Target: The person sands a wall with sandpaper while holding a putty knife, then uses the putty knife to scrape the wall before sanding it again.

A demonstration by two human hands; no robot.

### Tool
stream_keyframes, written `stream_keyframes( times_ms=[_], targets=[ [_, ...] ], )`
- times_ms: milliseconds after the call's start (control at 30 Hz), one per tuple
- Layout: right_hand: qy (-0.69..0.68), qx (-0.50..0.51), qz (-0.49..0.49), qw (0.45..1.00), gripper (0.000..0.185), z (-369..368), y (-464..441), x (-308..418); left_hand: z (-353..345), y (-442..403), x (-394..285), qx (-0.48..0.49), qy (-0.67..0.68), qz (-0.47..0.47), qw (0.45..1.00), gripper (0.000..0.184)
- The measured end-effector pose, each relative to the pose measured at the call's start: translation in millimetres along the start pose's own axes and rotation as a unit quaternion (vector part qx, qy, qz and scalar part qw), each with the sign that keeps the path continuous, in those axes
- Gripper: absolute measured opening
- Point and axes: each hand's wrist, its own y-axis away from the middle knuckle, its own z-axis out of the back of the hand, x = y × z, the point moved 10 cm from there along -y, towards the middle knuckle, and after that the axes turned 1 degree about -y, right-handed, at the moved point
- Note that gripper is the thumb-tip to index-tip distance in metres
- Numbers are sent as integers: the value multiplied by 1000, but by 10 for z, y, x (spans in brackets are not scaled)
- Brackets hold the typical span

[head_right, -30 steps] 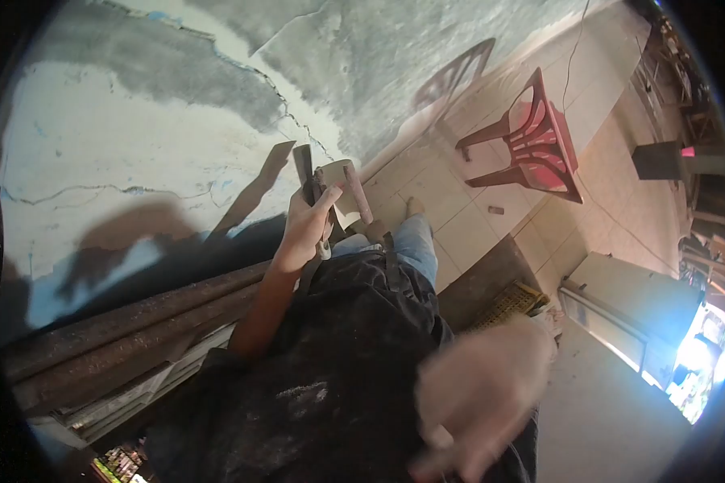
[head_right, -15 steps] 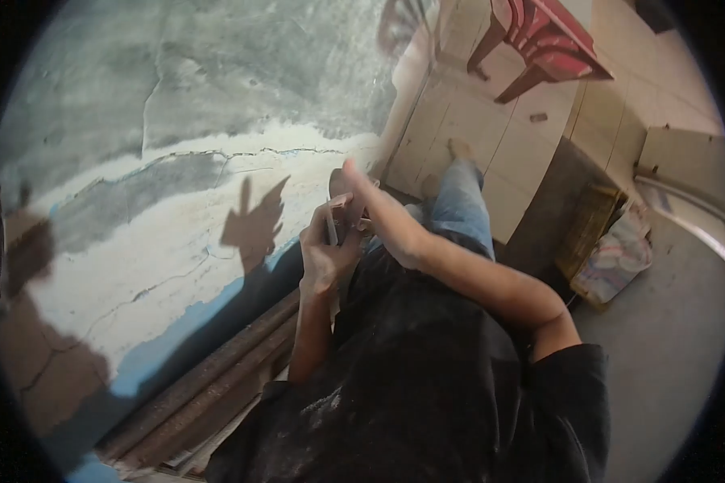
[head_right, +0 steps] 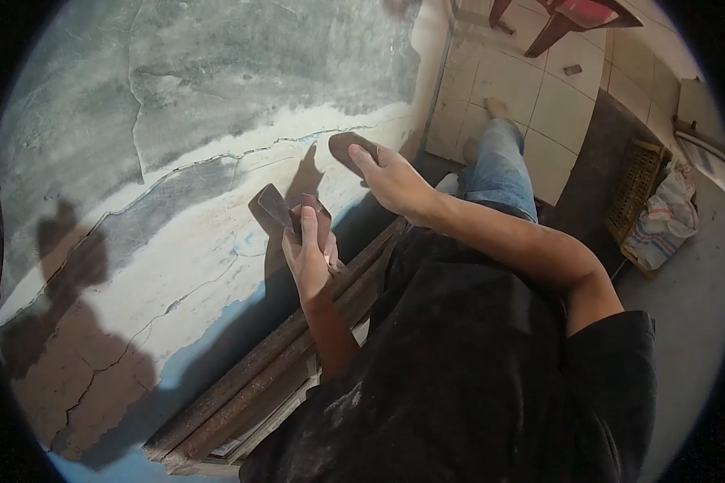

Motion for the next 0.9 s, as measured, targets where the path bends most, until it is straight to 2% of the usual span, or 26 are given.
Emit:
stream_keyframes(
  times_ms=[33,100,133,267,300,333,367,400,433,500,533,600,700,733,800,900],
  targets=[
    [21,-8,38,999,53,12,-34,20,10,2,33,-5,37,11,999,23],
    [60,-24,117,991,54,-25,-80,68,4,61,-90,-13,25,-24,999,23],
    [50,-43,103,993,54,-38,-116,31,12,93,-185,-18,17,-45,999,24],
    [-20,-95,54,994,55,-419,-181,-37,280,452,-734,-44,-36,-244,968,20],
    [-38,-109,44,992,55,-516,-183,-31,404,552,-815,-29,-24,-303,952,23],
    [26,-86,45,995,57,-680,-208,-61,486,651,-965,2,-5,-357,934,26],
    [33,-79,31,996,60,-857,-115,63,569,758,-1101,37,15,-409,912,29],
    [13,-67,11,998,62,-1009,-113,57,731,840,-1157,9,11,-460,888,30],
    [32,-81,18,996,64,-1079,-101,113,958,932,-1167,-78,-28,-500,862,31],
    [36,-96,31,994,63,-1085,-126,141,1438,1077,-1034,-291,-151,-502,800,34],
    [28,-118,33,992,63,-999,-197,88,1502,1147,-1079,-343,-163,-488,786,36],
    [10,-149,33,988,63,-857,-312,30,1499,1185,-1141,-298,-20,-459,837,30],
    [-49,-61,1,997,63,-930,-244,77,1496,1236,-1350,-286,-88,-516,803,31],
    [26,-111,14,993,62,-972,-181,89,1474,1229,-1416,-273,-117,-537,789,31],
    [17,-108,26,994,62,-946,-198,73,1379,1187,-1504,-216,-99,-557,796,31],
    [-34,-107,26,993,59,-839,-317,44,1291,1090,-1533,-78,47,-543,835,28]
  ],
)
